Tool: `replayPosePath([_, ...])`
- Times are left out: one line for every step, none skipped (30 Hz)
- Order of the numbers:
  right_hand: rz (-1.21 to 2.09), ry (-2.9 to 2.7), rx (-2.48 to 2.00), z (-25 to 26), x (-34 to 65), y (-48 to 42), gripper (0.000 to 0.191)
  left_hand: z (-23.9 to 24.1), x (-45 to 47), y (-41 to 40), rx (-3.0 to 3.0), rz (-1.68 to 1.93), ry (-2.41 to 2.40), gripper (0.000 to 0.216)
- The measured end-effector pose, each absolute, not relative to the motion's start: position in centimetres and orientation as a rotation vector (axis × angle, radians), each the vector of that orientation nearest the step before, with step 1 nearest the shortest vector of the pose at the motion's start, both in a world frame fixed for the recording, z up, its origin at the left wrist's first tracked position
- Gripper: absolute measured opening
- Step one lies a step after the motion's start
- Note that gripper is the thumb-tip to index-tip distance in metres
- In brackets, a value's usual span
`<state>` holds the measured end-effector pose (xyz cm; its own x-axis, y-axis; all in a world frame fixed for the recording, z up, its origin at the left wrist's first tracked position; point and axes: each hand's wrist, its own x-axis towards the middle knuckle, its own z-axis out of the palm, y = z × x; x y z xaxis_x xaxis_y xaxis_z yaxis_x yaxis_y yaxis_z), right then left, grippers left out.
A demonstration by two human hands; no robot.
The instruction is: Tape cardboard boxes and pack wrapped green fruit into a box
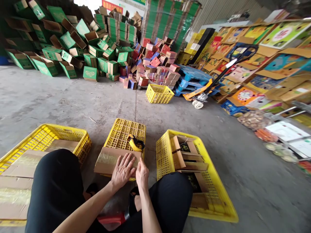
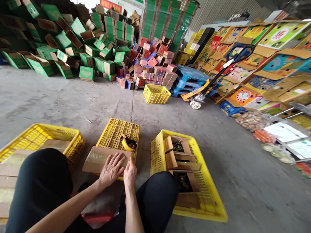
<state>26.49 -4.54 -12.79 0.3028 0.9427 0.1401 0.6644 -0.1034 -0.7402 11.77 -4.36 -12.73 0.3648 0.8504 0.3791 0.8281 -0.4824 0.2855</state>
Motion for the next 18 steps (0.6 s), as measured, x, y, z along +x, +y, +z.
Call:
replayPosePath([0.504,-1.414,-1.832,-13.0,26.5,-4.4,0.057,-12.8,11.9,-4.4,2.560,0.739,1.577,0.054])
replayPosePath([0.518,-1.386,-1.818,-13.3,26.5,-4.3,0.057,-12.8,12.1,-4.4,2.555,0.728,1.590,0.053])
replayPosePath([0.529,-1.351,-1.804,-13.6,26.5,-4.3,0.058,-12.9,12.5,-4.3,2.541,0.725,1.611,0.053])
replayPosePath([0.541,-1.314,-1.792,-14.1,26.4,-4.3,0.059,-13.0,12.8,-4.3,2.524,0.727,1.626,0.053])
replayPosePath([0.553,-1.275,-1.783,-14.5,26.3,-4.2,0.060,-13.0,13.3,-4.3,2.512,0.730,1.620,0.053])
replayPosePath([0.565,-1.235,-1.778,-15.0,26.2,-4.2,0.061,-13.1,13.7,-4.2,2.508,0.730,1.586,0.054])
replayPosePath([0.580,-1.195,-1.778,-15.4,26.1,-4.2,0.062,-13.1,14.1,-4.2,2.514,0.723,1.529,0.055])
replayPosePath([0.594,-1.158,-1.781,-15.8,26.0,-4.1,0.061,-13.2,14.4,-4.1,2.523,0.711,1.463,0.056])
replayPosePath([0.606,-1.127,-1.785,-16.2,26.0,-4.0,0.061,-13.2,14.6,-4.0,2.532,0.697,1.404,0.057])
replayPosePath([0.618,-1.103,-1.789,-16.4,25.9,-3.9,0.060,-13.2,14.7,-3.9,2.535,0.685,1.362,0.059])
replayPosePath([0.628,-1.089,-1.792,-16.6,25.9,-3.8,0.061,-13.2,14.7,-3.8,2.531,0.678,1.343,0.060])
replayPosePath([0.637,-1.083,-1.793,-16.8,25.9,-3.7,0.063,-13.1,14.6,-3.8,2.526,0.675,1.334,0.061])
replayPosePath([0.645,-1.084,-1.792,-16.8,25.8,-3.7,0.065,-13.1,14.5,-3.7,2.520,0.673,1.327,0.062])
replayPosePath([0.652,-1.088,-1.790,-16.8,25.8,-3.7,0.068,-13.0,14.3,-3.7,2.515,0.671,1.319,0.062])
replayPosePath([0.657,-1.090,-1.788,-16.8,25.8,-3.7,0.071,-12.9,14.2,-3.7,2.509,0.668,1.312,0.061])
replayPosePath([0.659,-1.093,-1.786,-16.8,25.8,-3.6,0.073,-12.8,14.1,-3.7,2.504,0.665,1.308,0.060])
replayPosePath([0.660,-1.097,-1.784,-16.7,25.8,-3.6,0.074,-12.7,14.0,-3.6,2.499,0.661,1.307,0.059])
replayPosePath([0.657,-1.102,-1.778,-16.6,25.8,-3.6,0.074,-12.6,14.0,-3.6,2.495,0.659,1.309,0.058])
